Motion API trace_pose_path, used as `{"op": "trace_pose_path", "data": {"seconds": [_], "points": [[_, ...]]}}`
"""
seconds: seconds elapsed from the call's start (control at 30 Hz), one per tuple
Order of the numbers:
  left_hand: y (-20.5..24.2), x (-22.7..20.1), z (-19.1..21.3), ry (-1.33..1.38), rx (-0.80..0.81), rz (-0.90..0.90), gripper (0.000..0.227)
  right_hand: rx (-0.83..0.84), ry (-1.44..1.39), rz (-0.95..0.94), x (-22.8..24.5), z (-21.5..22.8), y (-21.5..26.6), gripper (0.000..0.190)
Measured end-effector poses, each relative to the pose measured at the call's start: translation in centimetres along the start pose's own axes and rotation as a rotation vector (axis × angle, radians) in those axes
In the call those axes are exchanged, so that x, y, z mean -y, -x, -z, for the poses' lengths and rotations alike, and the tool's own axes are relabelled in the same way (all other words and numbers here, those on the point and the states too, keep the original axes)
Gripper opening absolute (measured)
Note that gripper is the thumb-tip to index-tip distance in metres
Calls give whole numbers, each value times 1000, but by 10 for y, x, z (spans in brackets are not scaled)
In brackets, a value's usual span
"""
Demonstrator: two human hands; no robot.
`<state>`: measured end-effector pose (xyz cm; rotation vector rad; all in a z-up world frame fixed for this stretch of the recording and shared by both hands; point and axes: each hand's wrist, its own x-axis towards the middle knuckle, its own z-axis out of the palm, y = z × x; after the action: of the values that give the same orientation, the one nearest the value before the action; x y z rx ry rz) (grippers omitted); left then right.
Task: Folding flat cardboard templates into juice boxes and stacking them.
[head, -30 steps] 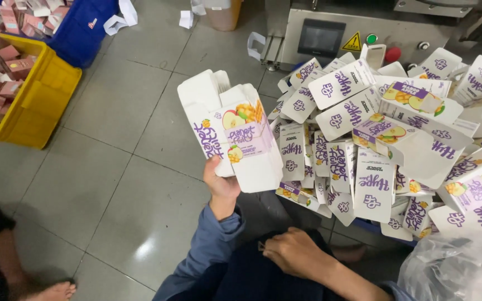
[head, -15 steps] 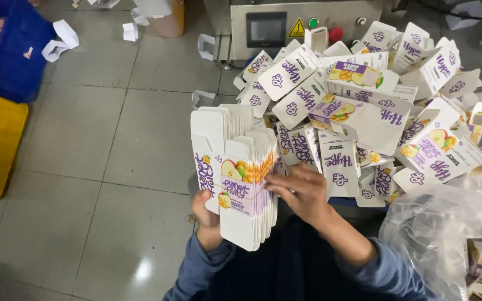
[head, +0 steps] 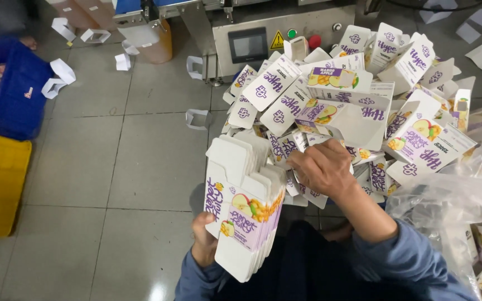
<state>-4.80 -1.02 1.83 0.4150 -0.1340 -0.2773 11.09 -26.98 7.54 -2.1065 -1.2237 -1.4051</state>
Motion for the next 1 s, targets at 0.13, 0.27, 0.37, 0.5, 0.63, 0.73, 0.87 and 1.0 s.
{"op": "trace_pose_path", "data": {"seconds": [0.13,0.27,0.37,0.5,0.63,0.73,0.87,1.0], "points": [[14,-1,31,-116,127,141,64,101,-157,-57,-22,3,-24,17],[23,-5,15,-110,98,208,91,2,-295,-223,-65,-14,-41,17],[52,-4,55,41,44,209,87,-225,-613,-252,-79,-37,-67,16],[104,-30,89,-74,-368,-121,80,56,-880,-542,-10,-81,-111,8],[145,-67,119,-176,-756,-372,79,935,-1054,-553,55,-168,-101,20],[171,-86,139,-295,-820,-518,68,1053,-915,-659,87,-241,-101,22],[153,-104,129,-276,-1134,-528,56,856,-691,-583,72,-289,-100,30],[130,-122,181,-321,-1201,-451,60,621,-657,-558,49,-251,-108,33]]}}
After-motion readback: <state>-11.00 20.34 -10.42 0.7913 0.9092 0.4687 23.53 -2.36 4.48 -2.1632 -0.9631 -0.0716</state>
